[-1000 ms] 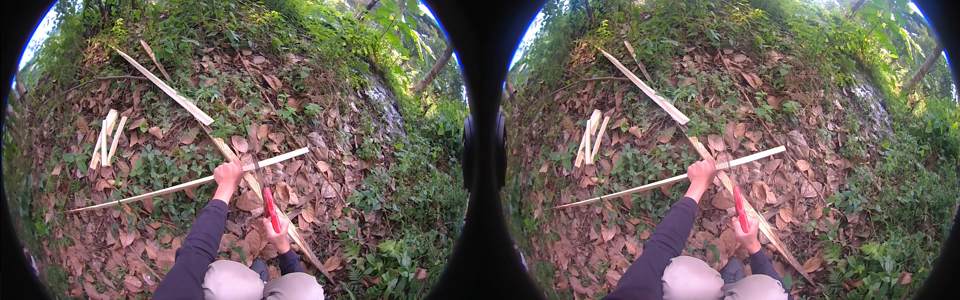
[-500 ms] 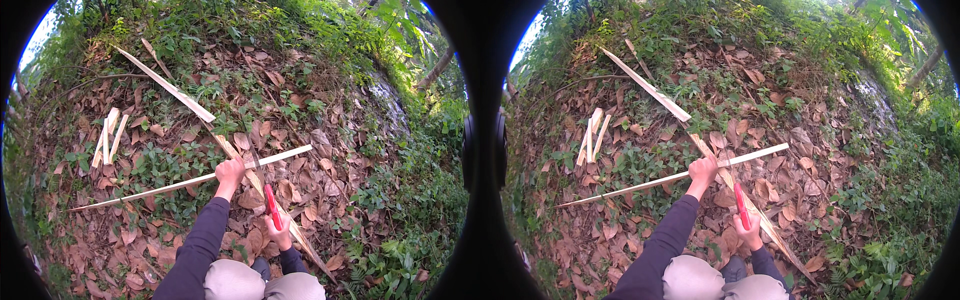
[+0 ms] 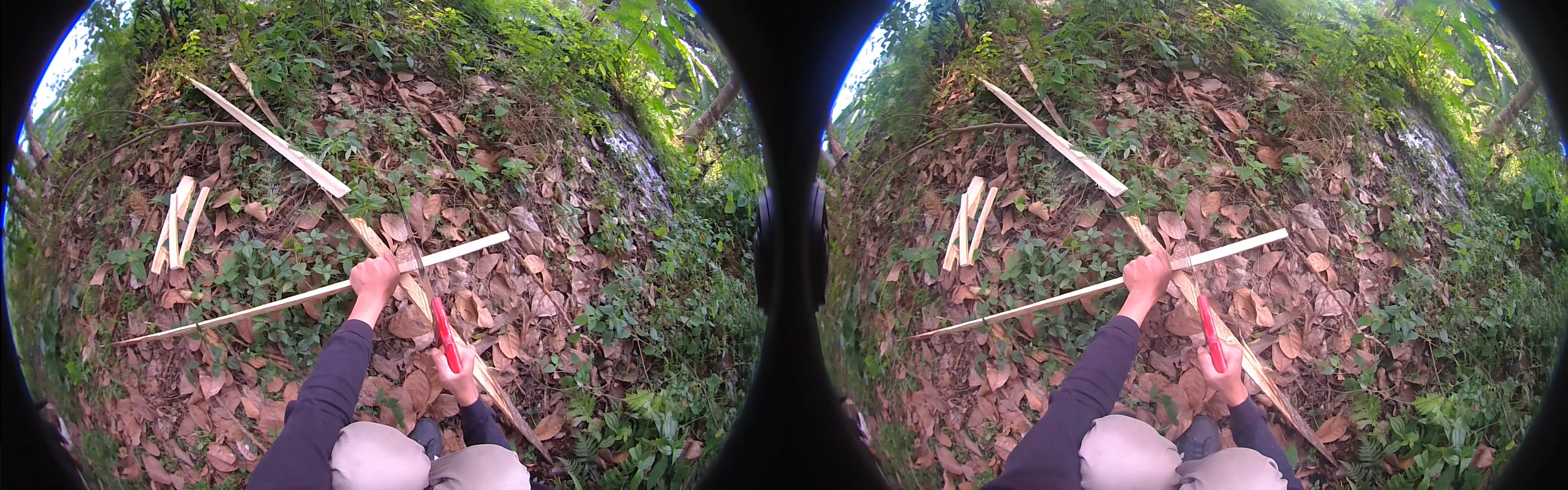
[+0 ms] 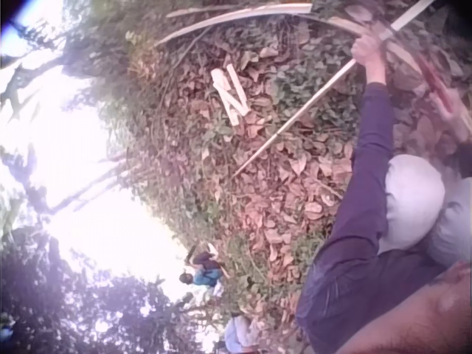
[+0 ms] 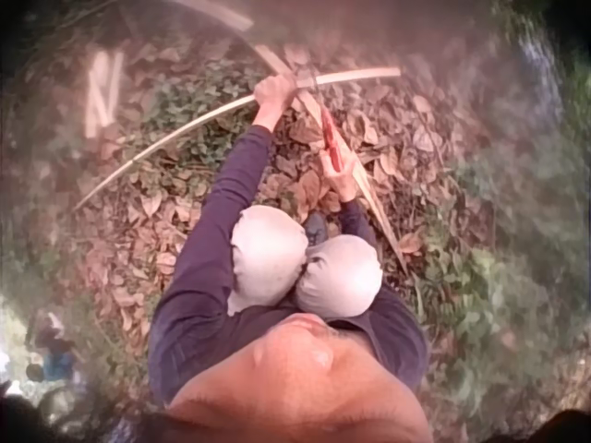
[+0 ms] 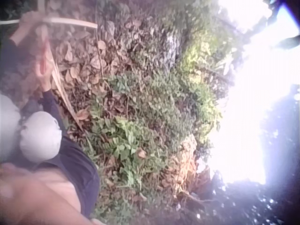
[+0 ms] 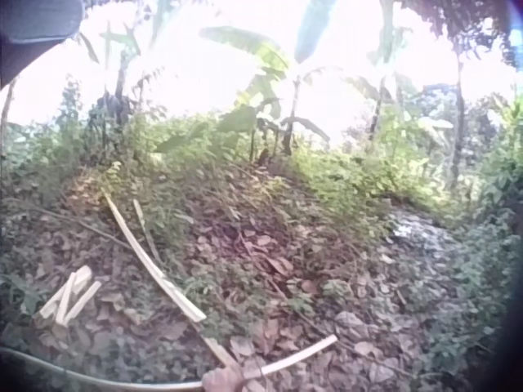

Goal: The person uses a red folding saw to cut a long piece of bamboo lying on the forest floor. They hold the bamboo steady with their left hand while sawing with their right hand, creating smaller segments.

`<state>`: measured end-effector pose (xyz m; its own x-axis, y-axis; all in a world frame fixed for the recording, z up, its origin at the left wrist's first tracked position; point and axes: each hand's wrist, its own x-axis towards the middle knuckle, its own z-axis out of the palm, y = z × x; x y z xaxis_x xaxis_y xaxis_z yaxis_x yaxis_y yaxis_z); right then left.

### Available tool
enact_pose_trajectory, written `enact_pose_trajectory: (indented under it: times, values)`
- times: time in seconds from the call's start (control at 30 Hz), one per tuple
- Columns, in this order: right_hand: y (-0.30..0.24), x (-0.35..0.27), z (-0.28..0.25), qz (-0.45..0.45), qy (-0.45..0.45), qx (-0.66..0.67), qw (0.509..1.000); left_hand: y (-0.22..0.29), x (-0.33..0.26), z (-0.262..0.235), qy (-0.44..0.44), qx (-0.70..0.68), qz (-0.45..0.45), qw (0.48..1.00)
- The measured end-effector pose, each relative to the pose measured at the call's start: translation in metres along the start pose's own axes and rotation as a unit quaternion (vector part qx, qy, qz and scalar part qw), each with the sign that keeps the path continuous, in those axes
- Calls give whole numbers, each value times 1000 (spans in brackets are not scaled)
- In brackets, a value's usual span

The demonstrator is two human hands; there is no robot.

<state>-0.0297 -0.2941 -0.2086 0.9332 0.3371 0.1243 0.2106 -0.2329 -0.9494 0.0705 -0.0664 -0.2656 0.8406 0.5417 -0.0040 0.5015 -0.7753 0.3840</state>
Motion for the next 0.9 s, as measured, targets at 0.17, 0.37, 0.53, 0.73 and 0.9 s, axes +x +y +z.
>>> enact_pose_trajectory:
  times: [0.17,0.37,0.53,0.73,0.9]
  values:
    - [0,11,7,21,-5,-7,1000,-1,2,-1,-36,20,-14,999]
    - [-3,3,2,-3,-12,-35,999,1,1,1,-4,9,-4,1000]
    - [8,8,2,7,-11,-2,1000,4,0,0,-2,26,5,1000]
    - [2,1,0,39,-1,9,999,-2,-3,0,-7,4,-9,1000]
    - [3,6,6,54,9,32,998,3,-2,-1,-21,0,-5,1000]
